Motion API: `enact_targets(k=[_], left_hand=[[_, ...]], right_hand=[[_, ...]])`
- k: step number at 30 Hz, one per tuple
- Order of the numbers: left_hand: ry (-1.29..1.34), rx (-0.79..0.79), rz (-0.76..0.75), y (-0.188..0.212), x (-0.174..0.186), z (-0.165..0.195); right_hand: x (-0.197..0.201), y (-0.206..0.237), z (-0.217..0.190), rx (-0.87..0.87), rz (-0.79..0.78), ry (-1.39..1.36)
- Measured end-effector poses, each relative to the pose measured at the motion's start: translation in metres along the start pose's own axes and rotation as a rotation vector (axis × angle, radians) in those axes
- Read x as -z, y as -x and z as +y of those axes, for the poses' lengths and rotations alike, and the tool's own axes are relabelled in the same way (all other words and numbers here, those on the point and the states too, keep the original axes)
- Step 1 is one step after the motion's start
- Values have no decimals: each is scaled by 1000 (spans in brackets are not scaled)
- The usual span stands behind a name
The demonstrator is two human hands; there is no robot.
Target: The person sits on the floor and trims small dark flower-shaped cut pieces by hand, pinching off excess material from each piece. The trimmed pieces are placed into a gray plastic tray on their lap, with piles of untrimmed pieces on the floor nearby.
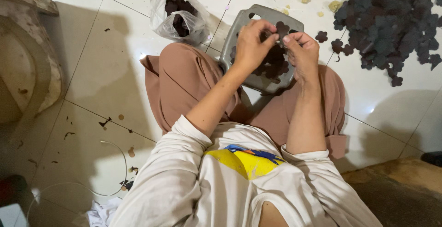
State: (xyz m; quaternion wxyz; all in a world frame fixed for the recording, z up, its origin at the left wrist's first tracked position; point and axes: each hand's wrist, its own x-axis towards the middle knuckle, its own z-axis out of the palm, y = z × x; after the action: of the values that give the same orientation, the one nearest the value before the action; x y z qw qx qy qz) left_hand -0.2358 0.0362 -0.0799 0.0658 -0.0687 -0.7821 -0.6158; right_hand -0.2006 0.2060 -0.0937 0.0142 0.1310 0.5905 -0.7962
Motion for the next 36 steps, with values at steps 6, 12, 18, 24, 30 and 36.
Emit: enact_targets(k=[6, 12, 18, 24, 30, 36], left_hand=[[-169, -155, 9, 8, 13, 15], [-180, -142, -27, 9, 16, 11], [-218, -119, -98, 10, 18, 8], [-333, -240, -60, 11, 22, 12], [-435, -320, 20, 19, 14, 12], [-153, -84, -15, 16, 7, -5]], right_hand=[[0, 0, 4, -2, -40, 35], [-1, -2, 7, 32, -81, 62], [-3, 0, 12, 206, -101, 226], [-8, 2, 10, 330, -113, 328], [-18, 2, 15, 395, -76, 409], [-17, 1, 15, 174, -86, 132]])
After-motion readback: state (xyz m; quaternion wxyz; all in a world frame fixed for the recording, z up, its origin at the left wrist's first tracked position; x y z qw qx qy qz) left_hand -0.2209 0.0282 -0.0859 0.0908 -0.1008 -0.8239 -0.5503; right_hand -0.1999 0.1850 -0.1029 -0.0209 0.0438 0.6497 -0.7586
